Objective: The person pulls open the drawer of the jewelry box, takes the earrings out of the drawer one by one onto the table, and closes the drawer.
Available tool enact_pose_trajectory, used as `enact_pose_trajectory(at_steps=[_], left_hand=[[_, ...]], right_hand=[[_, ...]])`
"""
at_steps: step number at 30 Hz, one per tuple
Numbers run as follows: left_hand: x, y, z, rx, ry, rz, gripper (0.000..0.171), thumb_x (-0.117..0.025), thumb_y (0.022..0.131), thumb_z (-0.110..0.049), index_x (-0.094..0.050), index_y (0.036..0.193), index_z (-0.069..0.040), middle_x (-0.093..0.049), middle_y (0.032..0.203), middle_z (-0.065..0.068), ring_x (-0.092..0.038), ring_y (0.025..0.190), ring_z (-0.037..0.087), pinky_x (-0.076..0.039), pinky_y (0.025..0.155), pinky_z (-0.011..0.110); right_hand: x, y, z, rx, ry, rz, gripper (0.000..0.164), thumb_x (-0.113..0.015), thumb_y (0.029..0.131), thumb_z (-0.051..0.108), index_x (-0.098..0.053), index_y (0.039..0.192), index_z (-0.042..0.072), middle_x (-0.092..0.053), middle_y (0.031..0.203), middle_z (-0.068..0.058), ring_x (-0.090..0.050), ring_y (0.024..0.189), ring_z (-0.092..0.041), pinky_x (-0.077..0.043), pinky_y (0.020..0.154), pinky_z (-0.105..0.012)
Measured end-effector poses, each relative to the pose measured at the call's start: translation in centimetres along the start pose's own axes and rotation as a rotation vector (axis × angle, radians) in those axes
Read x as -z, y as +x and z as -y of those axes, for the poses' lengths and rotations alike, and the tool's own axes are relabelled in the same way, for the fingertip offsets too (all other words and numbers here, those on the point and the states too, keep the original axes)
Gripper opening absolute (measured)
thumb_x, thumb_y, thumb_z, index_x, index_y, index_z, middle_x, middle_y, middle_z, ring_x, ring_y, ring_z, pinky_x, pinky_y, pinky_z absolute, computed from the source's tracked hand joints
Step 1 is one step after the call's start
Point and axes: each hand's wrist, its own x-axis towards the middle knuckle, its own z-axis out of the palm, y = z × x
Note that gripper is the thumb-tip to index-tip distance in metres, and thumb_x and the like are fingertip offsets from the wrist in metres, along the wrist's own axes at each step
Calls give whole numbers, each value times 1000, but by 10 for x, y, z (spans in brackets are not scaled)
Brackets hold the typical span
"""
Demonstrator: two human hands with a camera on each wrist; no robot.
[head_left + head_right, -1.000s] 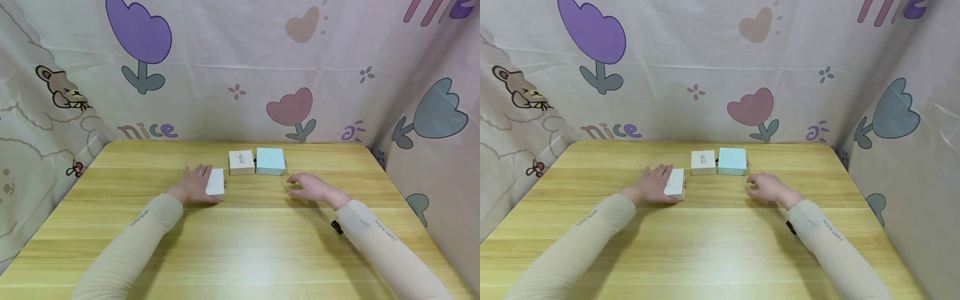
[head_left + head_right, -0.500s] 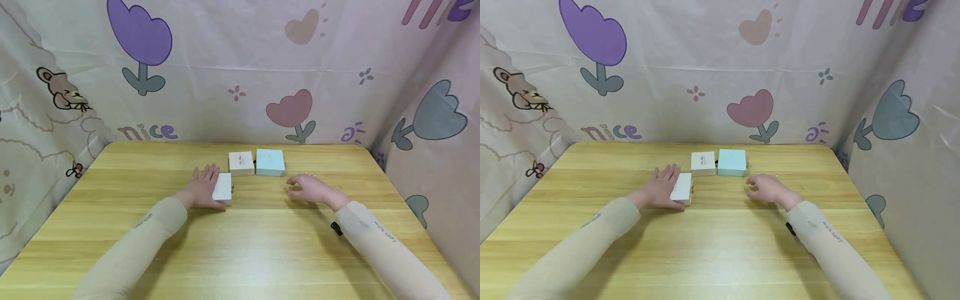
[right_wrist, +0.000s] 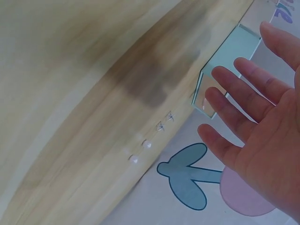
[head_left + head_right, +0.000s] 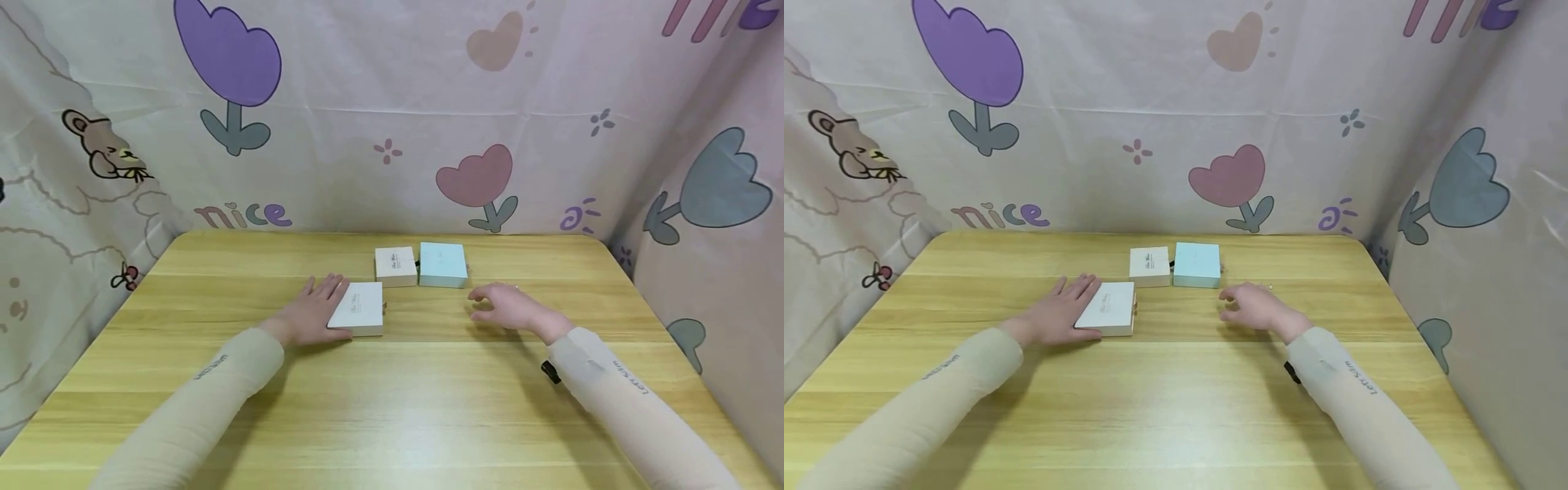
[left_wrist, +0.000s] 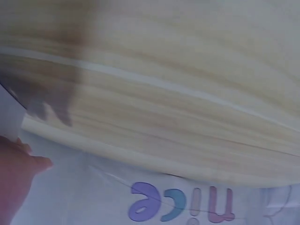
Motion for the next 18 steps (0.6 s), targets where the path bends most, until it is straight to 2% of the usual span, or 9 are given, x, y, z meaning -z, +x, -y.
enact_pose_trajectory(at_steps=[6, 13, 18], left_hand=[[0, 4, -11, -6, 1, 1, 102, -49, 82, -68, -14, 149, 1, -18, 154, 22, -14, 144, 37, -11, 113, 59], [1, 9, -24, -11, 74, 26, 103, -41, 83, -73, -13, 149, 0, -18, 154, 21, -13, 144, 35, -10, 115, 56], [4, 16, -37, -8, 59, 41, 102, -43, 83, -72, -13, 149, 0, -18, 154, 22, -13, 144, 36, -10, 115, 57]], right_hand=[[0, -1, 4, -5, 9, 0, 45, -63, 88, 24, -56, 123, -3, -62, 120, -19, -56, 114, -36, -41, 100, -52], [-2, 0, 4, 6, -13, -5, 44, -63, 88, 24, -57, 122, -4, -62, 119, -20, -57, 112, -37, -40, 99, -54], [-3, 0, 5, 12, -17, -5, 44, -63, 88, 24, -57, 121, -3, -63, 118, -19, -57, 111, -37, -40, 99, -55]])
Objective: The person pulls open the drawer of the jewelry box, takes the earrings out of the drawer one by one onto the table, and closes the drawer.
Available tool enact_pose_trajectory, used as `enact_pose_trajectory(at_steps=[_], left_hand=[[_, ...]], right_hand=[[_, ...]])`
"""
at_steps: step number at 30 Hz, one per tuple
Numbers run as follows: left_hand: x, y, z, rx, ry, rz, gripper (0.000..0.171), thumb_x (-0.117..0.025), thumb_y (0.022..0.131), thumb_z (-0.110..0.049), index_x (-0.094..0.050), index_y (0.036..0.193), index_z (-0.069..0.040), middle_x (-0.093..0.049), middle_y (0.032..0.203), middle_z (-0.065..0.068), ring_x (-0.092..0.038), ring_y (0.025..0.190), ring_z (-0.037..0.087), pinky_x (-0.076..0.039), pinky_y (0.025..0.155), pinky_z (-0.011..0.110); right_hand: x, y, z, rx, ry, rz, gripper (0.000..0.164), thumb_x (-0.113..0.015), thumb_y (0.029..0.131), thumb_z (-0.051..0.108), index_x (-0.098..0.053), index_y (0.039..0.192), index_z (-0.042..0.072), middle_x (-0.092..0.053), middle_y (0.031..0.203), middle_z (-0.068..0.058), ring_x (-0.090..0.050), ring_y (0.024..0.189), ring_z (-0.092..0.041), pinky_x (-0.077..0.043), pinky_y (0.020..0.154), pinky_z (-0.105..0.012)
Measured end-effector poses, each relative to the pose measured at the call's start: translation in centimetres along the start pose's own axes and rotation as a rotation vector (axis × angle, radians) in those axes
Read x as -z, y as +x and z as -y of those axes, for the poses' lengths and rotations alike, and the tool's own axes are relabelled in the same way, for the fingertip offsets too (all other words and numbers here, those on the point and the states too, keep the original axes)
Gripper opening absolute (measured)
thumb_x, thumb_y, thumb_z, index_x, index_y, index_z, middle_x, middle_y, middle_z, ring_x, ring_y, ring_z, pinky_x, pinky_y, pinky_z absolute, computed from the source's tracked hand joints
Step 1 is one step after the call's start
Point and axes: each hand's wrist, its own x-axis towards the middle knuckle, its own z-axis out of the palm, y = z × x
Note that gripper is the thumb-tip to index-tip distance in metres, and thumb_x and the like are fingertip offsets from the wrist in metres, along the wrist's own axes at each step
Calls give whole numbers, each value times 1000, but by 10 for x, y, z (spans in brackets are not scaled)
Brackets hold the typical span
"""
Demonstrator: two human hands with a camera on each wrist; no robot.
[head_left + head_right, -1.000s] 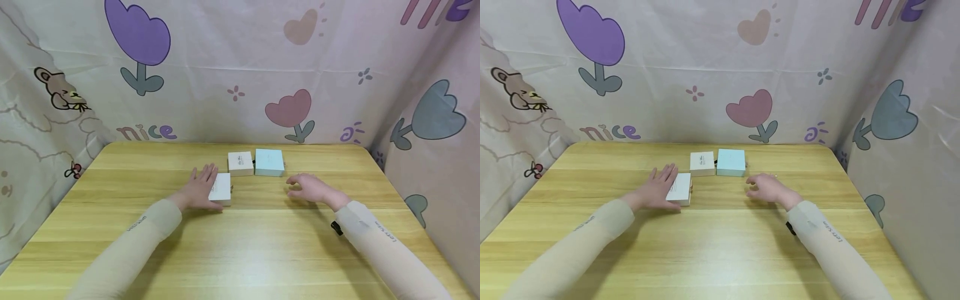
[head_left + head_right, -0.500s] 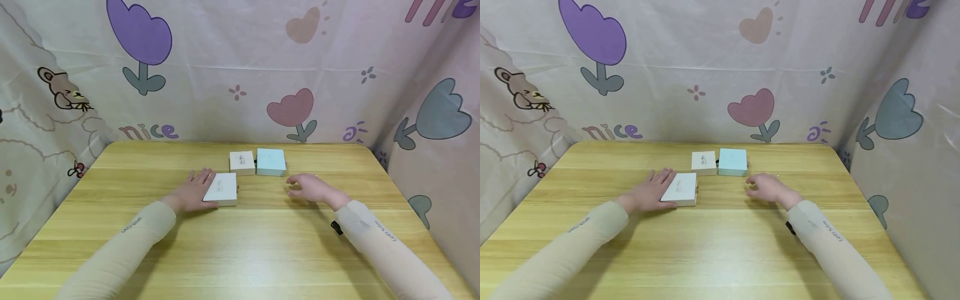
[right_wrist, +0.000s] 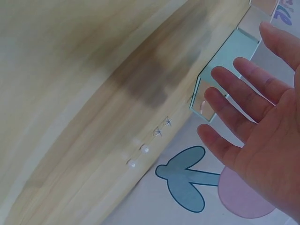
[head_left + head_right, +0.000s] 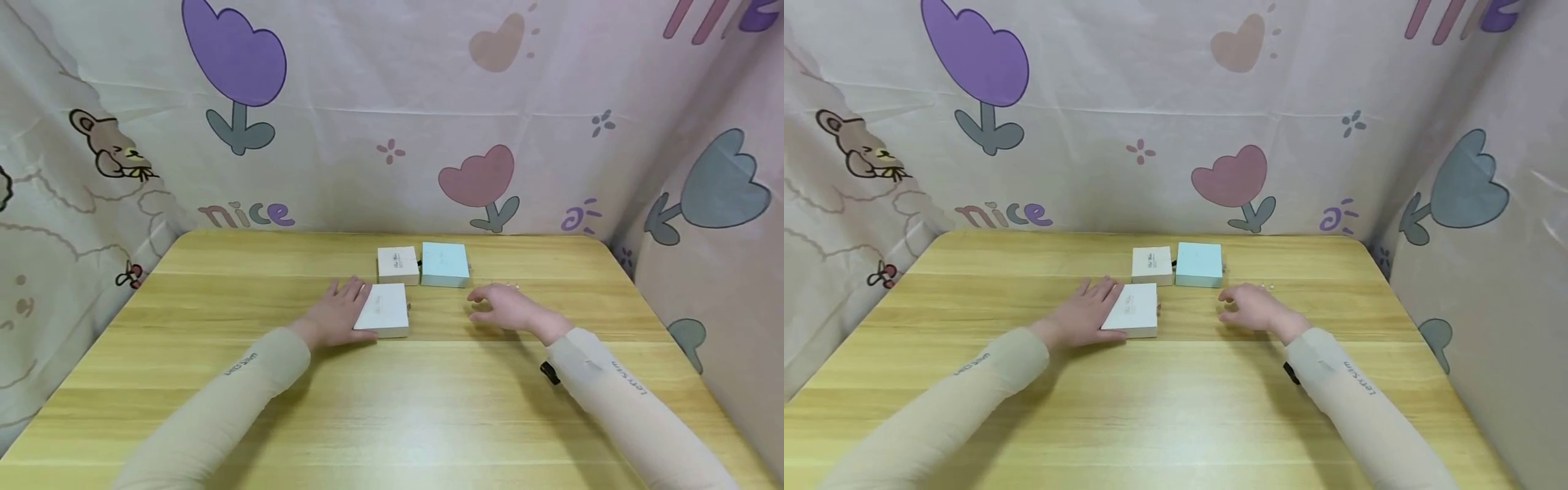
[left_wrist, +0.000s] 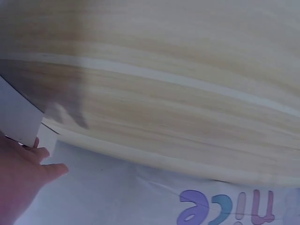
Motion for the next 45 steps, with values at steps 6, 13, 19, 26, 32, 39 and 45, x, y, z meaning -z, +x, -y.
enact_pose_trajectory(at_steps=[6, 13, 19, 26, 32, 39, 45], left_hand=[[1, 13, -15, -10, -2, 11, 102, -43, 83, -72, -12, 149, 0, -18, 154, 22, -13, 144, 36, -11, 115, 57], [0, 22, -27, -2, 13, 30, 103, -39, 83, -74, -8, 150, -2, -16, 156, 18, -13, 145, 32, -11, 116, 55], [0, 26, -35, 7, -30, 46, 102, -42, 83, -72, -8, 150, -2, -14, 157, 17, -11, 146, 30, -11, 116, 54], [-1, 33, -39, 3, -79, 33, 103, -47, 83, -70, -8, 150, -1, -17, 155, 19, -16, 144, 31, -14, 116, 54], [0, 35, -39, 6, -82, 29, 104, -47, 83, -70, -8, 150, -1, -14, 156, 18, -14, 145, 30, -14, 116, 53], [-2, 36, -39, -33, -66, 14, 104, -42, 85, -71, -3, 149, 1, -2, 158, 17, -3, 146, 29, -12, 117, 49], [-4, 35, -35, -92, -91, 2, 105, -43, 84, -70, -1, 149, 0, 1, 158, 15, 1, 146, 28, -8, 118, 48]], right_hand=[[-2, 0, 1, -1, 11, 6, 43, -63, 88, 23, -57, 122, -4, -63, 118, -20, -57, 111, -36, -42, 98, -51], [-3, 2, 3, -2, -1, 2, 43, -63, 88, 24, -57, 121, -3, -63, 117, -19, -57, 110, -36, -42, 98, -51], [-4, 0, 4, -18, 9, 9, 43, -63, 88, 23, -57, 122, -3, -62, 118, -20, -56, 112, -37, -41, 99, -51], [-4, 0, 6, -24, 14, 18, 45, -63, 88, 25, -56, 123, -2, -62, 120, -19, -56, 113, -37, -41, 100, -52], [-4, 1, 5, -24, 4, 13, 43, -63, 88, 24, -57, 122, -2, -63, 119, -18, -56, 112, -36, -41, 100, -52], [-5, 3, 8, 11, -25, 10, 41, -63, 87, 23, -59, 120, -2, -64, 117, -17, -57, 111, -35, -42, 99, -51], [-5, 6, 12, -4, -33, 11, 39, -62, 89, 24, -60, 118, -2, -64, 117, -17, -58, 111, -35, -40, 100, -52]])
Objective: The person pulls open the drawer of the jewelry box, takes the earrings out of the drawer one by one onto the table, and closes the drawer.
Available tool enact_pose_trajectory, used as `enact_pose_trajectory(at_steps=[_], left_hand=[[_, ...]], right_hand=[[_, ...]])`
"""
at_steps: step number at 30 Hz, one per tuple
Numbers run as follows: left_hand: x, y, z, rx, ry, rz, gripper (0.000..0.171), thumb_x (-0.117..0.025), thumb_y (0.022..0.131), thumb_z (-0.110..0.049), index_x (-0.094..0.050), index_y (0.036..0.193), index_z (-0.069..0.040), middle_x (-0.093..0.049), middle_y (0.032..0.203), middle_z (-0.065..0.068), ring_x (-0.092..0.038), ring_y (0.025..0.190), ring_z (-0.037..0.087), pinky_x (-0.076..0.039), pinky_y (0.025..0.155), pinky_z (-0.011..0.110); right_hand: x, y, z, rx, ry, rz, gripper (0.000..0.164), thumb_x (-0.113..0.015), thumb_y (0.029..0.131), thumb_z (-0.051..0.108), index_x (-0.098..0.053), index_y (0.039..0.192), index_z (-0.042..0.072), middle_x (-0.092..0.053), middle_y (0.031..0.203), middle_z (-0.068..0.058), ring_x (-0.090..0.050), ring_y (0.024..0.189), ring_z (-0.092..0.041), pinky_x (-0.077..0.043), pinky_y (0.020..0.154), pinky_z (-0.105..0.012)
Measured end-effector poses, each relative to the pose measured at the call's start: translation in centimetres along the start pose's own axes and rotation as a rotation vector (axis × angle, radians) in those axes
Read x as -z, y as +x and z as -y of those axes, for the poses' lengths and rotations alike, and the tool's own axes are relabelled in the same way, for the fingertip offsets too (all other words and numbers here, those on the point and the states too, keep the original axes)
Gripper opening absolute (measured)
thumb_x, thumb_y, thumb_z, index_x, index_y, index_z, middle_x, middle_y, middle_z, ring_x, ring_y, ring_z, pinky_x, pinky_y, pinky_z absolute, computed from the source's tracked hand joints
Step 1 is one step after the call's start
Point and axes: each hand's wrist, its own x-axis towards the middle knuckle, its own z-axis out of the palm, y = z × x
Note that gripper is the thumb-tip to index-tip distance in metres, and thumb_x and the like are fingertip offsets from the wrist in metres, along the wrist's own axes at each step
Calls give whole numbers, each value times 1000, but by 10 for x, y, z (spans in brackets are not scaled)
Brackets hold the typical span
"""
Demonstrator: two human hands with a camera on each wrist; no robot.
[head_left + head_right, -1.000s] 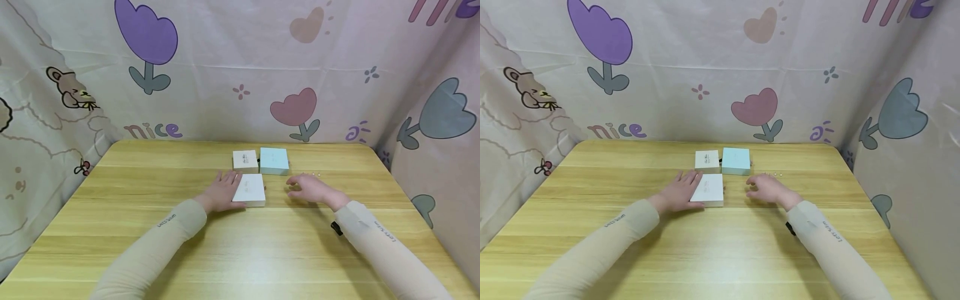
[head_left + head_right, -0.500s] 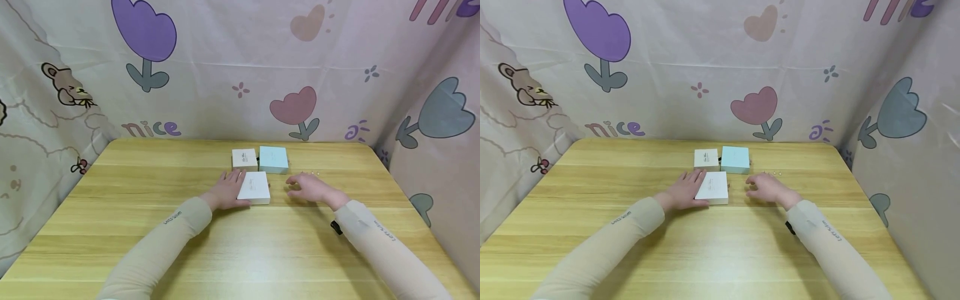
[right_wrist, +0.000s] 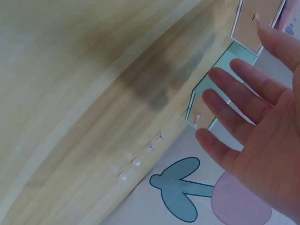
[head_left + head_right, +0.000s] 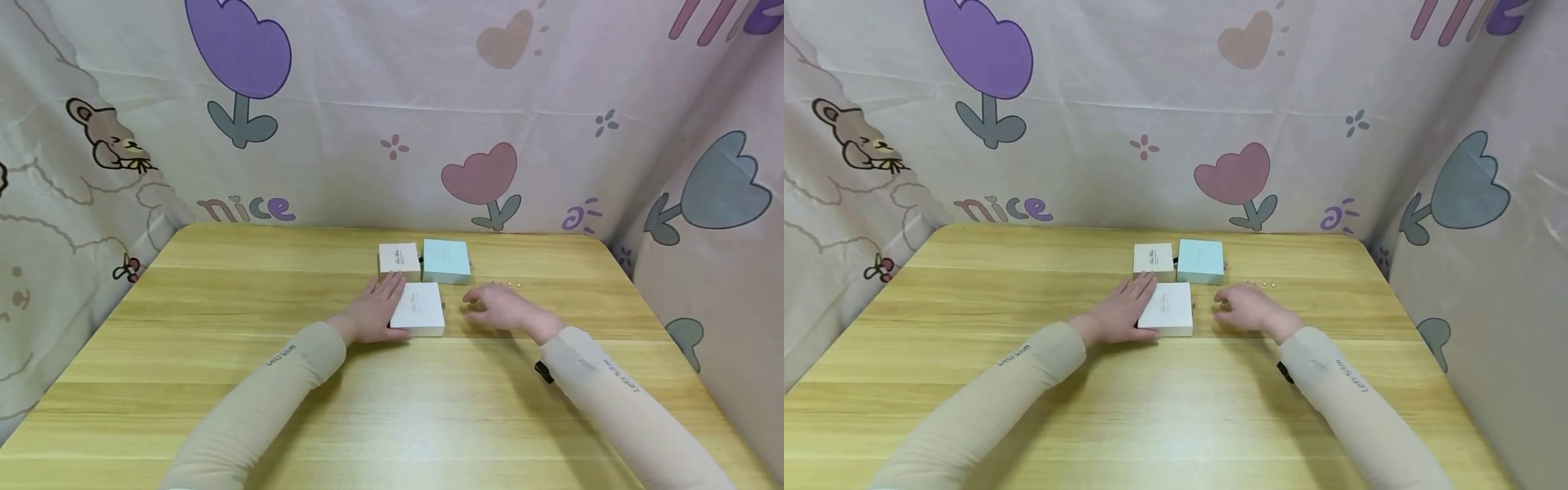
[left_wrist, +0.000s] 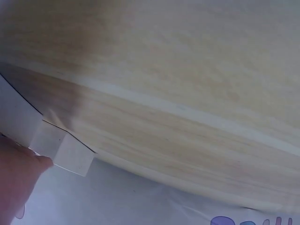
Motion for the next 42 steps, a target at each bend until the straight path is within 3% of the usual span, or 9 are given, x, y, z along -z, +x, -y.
enact_pose_trajectory(at_steps=[8, 15, 22, 24, 30, 36, 42], left_hand=[[0, -2, 1, -32, 19, 28, 97, -36, 89, -68, -1, 150, -1, 2, 159, 13, 4, 147, 25, -5, 119, 43], [1, 3, -3, -41, 35, 34, 94, -34, 90, -66, -2, 150, -1, 1, 159, 13, 3, 147, 25, -5, 119, 41], [4, 5, -5, -53, 27, 26, 93, -36, 91, -64, -4, 150, -1, 0, 159, 14, 3, 147, 26, -6, 119, 42], [5, 4, -5, -55, 23, 25, 93, -37, 91, -64, -4, 150, 0, 0, 158, 15, 2, 147, 27, -7, 119, 42], [6, 4, -3, -62, 50, 21, 92, -36, 92, -62, -5, 149, 2, 1, 158, 16, 2, 146, 28, -7, 119, 40], [6, 4, -2, -62, 52, 15, 91, -36, 92, -62, -4, 149, 1, 2, 158, 16, 3, 146, 28, -7, 119, 40], [5, 4, -2, -61, 63, 27, 90, -35, 92, -63, -4, 149, 0, 2, 158, 15, 3, 146, 27, -7, 119, 40]], right_hand=[[-2, 13, 13, -111, 58, 2, 34, -54, 93, 26, -65, 112, -1, -68, 109, -15, -62, 104, -31, -47, 93, -47], [-8, 27, 23, -119, 94, -24, 25, -57, 91, 21, -70, 101, 2, -71, 98, -10, -65, 89, -22, -51, 85, -41], [-8, 33, 27, -166, 130, -32, 20, -57, 90, 13, -72, 99, 3, -72, 97, -10, -58, 74, -14, -51, 77, -37], [-8, 35, 28, -170, 131, -28, 19, -57, 90, 11, -73, 95, 3, -71, 90, -8, -51, 67, -12, -48, 72, -32], [-10, 41, 33, -191, 161, -22, 19, -55, 87, 6, -74, 83, 2, -47, 56, 2, -33, 51, -10, -33, 53, -23], [-12, 45, 37, -212, 126, -31, 22, -55, 86, 4, -69, 68, 5, -35, 50, 5, -31, 49, -10, -27, 48, -21], [-15, 45, 37, -221, 123, -27, 22, -56, 86, 5, -69, 68, 6, -37, 50, 5, -33, 50, -10, -28, 48, -21]])
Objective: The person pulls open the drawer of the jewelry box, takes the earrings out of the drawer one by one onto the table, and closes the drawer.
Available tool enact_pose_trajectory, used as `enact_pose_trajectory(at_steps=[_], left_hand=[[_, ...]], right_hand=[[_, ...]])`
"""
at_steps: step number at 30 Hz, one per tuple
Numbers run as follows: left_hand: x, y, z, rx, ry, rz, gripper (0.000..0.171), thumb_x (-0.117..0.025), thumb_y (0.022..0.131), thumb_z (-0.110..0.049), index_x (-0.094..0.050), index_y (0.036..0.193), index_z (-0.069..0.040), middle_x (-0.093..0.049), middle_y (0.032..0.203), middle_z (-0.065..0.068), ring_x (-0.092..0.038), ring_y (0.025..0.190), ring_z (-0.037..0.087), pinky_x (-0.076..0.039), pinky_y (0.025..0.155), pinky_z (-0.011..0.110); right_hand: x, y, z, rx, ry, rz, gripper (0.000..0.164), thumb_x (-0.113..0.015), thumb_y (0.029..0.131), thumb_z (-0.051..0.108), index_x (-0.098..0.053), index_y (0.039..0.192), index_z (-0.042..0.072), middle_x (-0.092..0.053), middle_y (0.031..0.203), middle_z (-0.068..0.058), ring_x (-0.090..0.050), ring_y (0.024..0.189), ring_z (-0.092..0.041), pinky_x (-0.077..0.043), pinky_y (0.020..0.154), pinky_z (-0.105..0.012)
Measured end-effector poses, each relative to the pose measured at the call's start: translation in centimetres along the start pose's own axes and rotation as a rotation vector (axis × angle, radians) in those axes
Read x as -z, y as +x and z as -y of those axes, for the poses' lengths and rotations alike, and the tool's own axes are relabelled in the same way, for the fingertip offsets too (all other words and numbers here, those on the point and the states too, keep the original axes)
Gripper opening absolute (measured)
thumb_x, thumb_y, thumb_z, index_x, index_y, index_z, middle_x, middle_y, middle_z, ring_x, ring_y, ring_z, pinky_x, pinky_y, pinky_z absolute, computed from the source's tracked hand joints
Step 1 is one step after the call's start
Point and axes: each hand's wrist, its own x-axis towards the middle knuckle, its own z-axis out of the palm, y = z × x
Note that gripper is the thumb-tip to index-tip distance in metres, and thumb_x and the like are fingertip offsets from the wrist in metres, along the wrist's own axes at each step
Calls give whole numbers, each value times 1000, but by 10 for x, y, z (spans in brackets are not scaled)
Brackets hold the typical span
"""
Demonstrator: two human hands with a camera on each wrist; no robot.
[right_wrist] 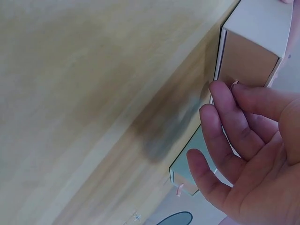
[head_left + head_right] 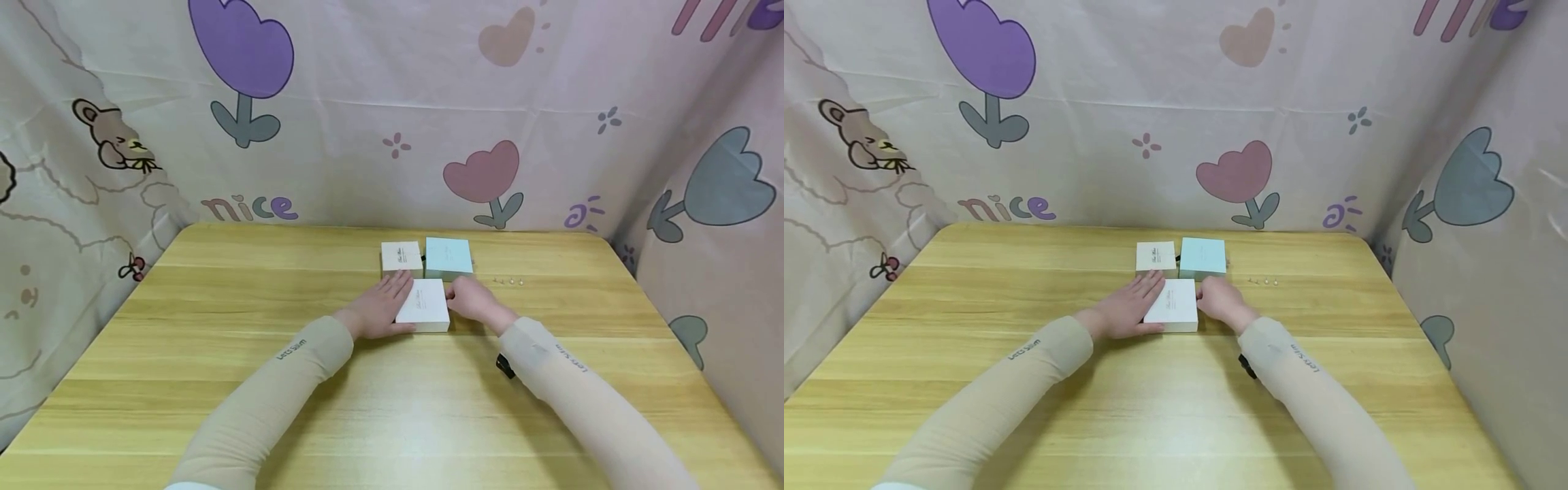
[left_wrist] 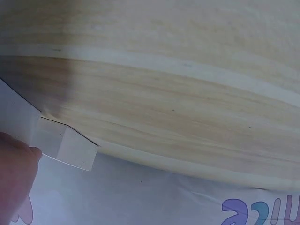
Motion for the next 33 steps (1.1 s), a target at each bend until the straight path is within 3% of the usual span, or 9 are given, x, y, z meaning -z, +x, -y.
enact_pose_trajectory(at_steps=[11, 18, 33], left_hand=[[0, -1, -1, 4, -5, 15, 90, -35, 92, -63, -4, 150, -1, 2, 158, 15, 3, 146, 27, -7, 119, 39], [1, -1, -1, 5, -5, 14, 90, -34, 92, -63, -3, 150, 0, 3, 158, 15, 4, 146, 27, -6, 119, 39], [0, 0, 0, 4, 3, 25, 91, -31, 92, -64, -1, 149, -1, 4, 158, 15, 5, 146, 27, -5, 119, 39]], right_hand=[[-2, -1, 0, -6, -12, -2, 28, -56, 85, 4, -58, 58, 8, -31, 48, 6, -29, 47, -9, -24, 47, -21], [1, -4, -4, -1, -6, -14, 42, -53, 84, 1, -36, 49, 16, -29, 47, 6, -27, 46, -9, -23, 46, -20], [2, -7, -16, 21, 16, -20, 42, -50, 84, -1, -32, 50, 16, -27, 47, 6, -26, 45, -8, -24, 46, -20]])
